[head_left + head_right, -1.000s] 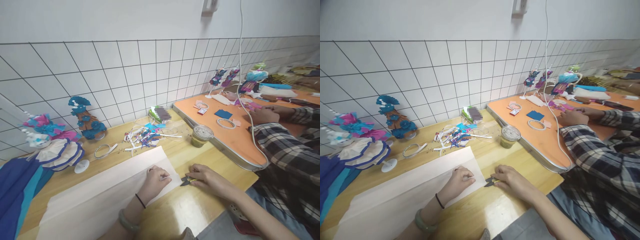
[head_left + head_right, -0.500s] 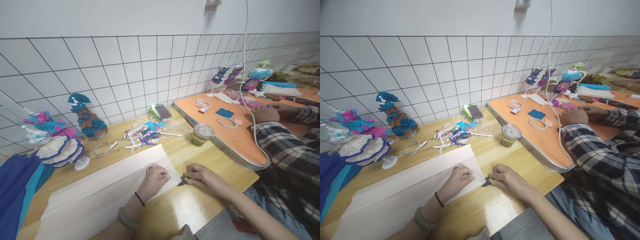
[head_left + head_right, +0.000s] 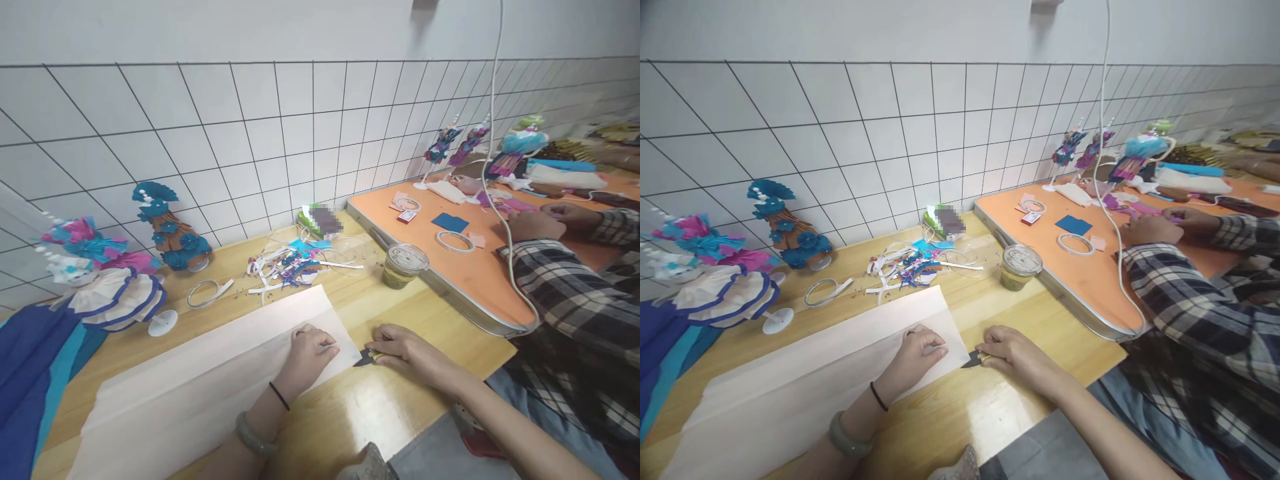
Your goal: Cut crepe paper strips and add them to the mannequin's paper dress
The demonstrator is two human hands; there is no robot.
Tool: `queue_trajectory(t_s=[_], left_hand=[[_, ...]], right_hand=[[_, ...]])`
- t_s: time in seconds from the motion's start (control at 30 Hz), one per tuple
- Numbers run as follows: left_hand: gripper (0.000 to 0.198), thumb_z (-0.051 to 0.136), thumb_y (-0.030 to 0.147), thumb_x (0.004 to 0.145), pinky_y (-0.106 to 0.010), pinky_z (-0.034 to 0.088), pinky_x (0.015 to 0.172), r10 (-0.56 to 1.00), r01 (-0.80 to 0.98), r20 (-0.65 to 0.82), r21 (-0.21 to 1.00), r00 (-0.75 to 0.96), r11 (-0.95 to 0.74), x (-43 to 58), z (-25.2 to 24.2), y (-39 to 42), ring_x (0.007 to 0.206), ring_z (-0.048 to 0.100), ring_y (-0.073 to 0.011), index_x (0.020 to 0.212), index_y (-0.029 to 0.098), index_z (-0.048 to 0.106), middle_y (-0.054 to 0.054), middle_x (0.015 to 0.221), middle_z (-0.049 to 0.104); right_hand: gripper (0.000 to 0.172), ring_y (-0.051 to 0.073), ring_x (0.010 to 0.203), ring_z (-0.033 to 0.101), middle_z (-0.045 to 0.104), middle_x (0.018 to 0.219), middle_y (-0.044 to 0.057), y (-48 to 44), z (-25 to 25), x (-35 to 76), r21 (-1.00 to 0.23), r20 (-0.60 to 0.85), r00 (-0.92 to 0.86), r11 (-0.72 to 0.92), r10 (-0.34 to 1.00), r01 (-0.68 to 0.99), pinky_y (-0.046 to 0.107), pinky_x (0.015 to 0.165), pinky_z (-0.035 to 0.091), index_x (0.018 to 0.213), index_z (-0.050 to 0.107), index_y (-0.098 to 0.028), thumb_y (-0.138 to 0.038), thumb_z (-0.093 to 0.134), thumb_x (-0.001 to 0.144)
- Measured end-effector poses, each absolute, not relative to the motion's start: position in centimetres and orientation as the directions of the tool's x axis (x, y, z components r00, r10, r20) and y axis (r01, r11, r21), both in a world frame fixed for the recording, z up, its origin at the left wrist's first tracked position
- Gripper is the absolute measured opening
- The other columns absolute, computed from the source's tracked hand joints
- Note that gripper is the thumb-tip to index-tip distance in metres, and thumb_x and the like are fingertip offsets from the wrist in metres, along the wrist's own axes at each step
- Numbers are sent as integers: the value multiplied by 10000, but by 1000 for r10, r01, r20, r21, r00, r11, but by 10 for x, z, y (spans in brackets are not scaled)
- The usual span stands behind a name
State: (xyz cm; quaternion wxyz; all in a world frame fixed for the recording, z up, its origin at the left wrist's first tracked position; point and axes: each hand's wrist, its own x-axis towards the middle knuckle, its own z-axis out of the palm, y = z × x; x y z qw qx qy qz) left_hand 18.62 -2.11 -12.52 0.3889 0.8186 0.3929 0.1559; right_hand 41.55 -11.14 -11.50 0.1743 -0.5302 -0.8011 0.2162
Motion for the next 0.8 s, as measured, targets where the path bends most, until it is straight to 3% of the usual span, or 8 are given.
queue_trajectory(t_s=[0.8], left_hand=[[96, 586, 268, 759, -375, 285, 860, 754, 509, -34, 758, 656, -408, 186, -126, -22, 881, 528, -191, 719, 221, 661, 7, 801, 679]], right_hand=[[313, 170, 817, 518, 547, 866, 68, -111, -112, 407, -537, 26, -383, 336, 923, 774, 275, 721, 388, 1072, 635, -203, -389, 450, 902]])
